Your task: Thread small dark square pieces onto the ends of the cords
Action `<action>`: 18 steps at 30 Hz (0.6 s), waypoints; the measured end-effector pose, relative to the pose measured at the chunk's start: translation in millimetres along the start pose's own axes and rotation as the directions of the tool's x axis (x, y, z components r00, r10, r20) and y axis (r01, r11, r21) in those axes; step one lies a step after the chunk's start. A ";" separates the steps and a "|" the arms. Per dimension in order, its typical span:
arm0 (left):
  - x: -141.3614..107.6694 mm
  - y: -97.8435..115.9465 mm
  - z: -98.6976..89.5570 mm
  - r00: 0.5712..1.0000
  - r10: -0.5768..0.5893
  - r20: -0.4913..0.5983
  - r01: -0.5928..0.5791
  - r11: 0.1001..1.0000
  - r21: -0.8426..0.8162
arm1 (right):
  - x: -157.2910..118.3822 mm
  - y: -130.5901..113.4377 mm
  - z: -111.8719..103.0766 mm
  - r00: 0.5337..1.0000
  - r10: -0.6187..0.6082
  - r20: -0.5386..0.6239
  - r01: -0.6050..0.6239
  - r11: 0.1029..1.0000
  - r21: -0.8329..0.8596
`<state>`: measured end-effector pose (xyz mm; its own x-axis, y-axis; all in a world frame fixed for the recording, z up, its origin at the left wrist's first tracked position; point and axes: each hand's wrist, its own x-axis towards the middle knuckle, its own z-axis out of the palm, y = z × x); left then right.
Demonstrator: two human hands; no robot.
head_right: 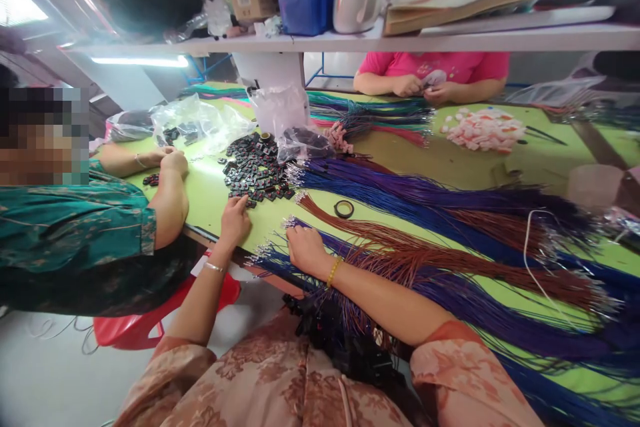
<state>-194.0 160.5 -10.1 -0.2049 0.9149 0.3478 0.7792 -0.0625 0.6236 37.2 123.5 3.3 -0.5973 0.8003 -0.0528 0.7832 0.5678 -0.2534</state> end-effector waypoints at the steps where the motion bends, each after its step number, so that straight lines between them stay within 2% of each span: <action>1: 7.4 -9.1 1.8 0.996 0.052 0.067 -0.056 0.996 0.071 | 0.3 0.3 0.8 1.000 -0.006 -0.007 0.006 1.000 -0.007; 3: 14.4 -19.5 4.1 0.975 0.131 0.180 -0.161 0.973 0.165 | 1.1 1.4 2.6 1.000 -0.015 -0.015 0.014 1.000 -0.024; 6: 11.8 -21.4 1.9 0.961 0.155 0.230 -0.213 0.944 0.251 | 2.6 3.4 5.6 1.000 -0.022 -0.008 0.022 0.999 -0.040; 12: -1.6 -14.4 -11.7 0.964 0.067 0.257 -0.148 0.940 0.308 | 2.9 6.3 7.6 1.000 -0.011 0.001 0.011 1.000 -0.022; 15: -5.0 -13.3 -16.2 0.965 0.012 0.261 -0.081 0.963 0.257 | 1.2 7.7 5.1 0.999 0.030 -0.039 -0.027 0.997 0.065; 18: -7.7 -12.7 -18.8 0.977 -0.057 0.203 0.026 0.988 0.153 | 0.0 9.1 3.2 0.994 0.016 -0.108 0.010 0.974 0.228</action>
<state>-213.5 146.7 -7.6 -0.1245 0.9789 0.1622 0.8552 0.0230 0.5178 43.7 128.1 -2.1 -0.5628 0.8252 0.0480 0.7173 0.5165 -0.4677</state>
